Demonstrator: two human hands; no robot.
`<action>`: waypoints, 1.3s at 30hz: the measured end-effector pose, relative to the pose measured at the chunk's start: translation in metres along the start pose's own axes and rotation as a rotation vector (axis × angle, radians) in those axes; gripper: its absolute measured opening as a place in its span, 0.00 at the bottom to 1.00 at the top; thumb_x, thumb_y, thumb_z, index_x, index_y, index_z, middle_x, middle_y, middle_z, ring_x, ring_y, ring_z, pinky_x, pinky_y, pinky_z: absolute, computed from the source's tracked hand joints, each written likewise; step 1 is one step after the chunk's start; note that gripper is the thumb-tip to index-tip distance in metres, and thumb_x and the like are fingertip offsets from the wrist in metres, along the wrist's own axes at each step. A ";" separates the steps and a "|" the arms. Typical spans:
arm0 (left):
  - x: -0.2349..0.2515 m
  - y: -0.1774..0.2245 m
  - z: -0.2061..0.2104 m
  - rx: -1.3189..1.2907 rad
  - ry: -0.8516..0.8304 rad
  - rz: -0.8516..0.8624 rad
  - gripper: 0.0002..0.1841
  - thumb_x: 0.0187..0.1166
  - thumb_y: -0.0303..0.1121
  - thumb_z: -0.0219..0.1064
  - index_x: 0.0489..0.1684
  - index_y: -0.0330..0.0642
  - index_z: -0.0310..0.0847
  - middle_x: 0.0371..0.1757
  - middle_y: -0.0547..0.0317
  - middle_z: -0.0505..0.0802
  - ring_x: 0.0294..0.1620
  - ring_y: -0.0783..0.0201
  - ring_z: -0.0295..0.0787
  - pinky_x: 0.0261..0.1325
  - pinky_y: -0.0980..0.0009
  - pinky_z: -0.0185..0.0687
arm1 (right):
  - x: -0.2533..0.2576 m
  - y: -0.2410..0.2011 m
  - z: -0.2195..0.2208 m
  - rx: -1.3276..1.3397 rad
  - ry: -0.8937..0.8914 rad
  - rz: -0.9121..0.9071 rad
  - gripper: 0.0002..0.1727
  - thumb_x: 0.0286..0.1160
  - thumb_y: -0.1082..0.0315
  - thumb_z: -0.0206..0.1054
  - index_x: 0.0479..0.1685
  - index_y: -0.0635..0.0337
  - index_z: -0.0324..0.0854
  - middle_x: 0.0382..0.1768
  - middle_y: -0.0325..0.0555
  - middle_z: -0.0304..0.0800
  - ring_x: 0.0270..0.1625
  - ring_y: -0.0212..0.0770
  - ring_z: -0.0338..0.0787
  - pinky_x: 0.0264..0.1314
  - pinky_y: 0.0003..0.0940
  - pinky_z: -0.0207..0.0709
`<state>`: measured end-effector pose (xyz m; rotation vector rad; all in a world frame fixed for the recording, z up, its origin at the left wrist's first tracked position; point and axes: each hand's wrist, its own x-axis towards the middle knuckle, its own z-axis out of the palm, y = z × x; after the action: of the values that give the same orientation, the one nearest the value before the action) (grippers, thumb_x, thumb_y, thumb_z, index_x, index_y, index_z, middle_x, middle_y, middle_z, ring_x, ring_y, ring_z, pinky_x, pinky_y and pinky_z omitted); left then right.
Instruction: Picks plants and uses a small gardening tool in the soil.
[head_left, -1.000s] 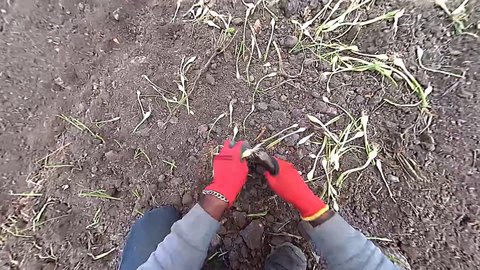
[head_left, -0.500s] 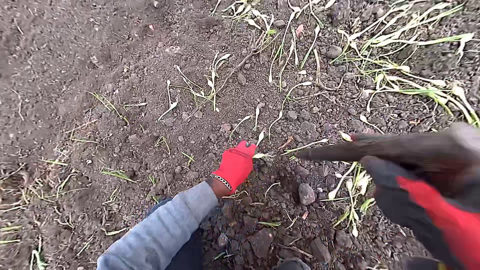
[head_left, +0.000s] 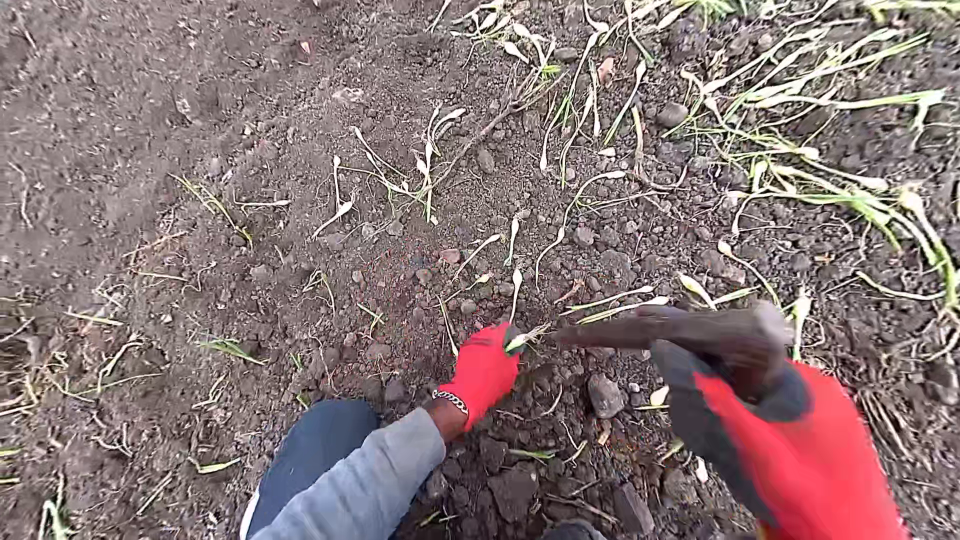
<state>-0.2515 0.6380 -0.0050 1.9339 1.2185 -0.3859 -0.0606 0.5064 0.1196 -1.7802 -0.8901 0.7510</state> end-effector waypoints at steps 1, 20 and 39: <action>-0.007 -0.006 -0.012 -0.062 0.050 -0.001 0.14 0.85 0.38 0.66 0.60 0.42 0.88 0.52 0.46 0.94 0.58 0.48 0.92 0.65 0.43 0.84 | 0.003 -0.017 -0.015 0.132 0.054 -0.113 0.06 0.80 0.59 0.65 0.45 0.46 0.86 0.26 0.30 0.87 0.16 0.25 0.75 0.14 0.25 0.71; 0.014 -0.005 -0.037 0.032 0.348 -0.044 0.37 0.74 0.53 0.77 0.80 0.44 0.75 0.71 0.36 0.85 0.62 0.40 0.90 0.62 0.39 0.86 | -0.026 0.088 0.029 -0.396 -0.011 0.348 0.19 0.71 0.55 0.67 0.51 0.59 0.87 0.34 0.49 0.91 0.38 0.48 0.92 0.42 0.59 0.83; 0.086 0.090 -0.252 0.164 0.555 0.209 0.35 0.80 0.48 0.73 0.85 0.43 0.69 0.70 0.41 0.88 0.74 0.43 0.84 0.78 0.40 0.75 | -0.012 0.101 0.045 -0.361 -0.046 0.426 0.24 0.71 0.54 0.66 0.60 0.61 0.86 0.46 0.55 0.93 0.51 0.53 0.92 0.56 0.63 0.81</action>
<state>-0.1710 0.8629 0.1434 2.3772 1.3321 0.1838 -0.0798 0.4919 0.0106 -2.3234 -0.7133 0.9466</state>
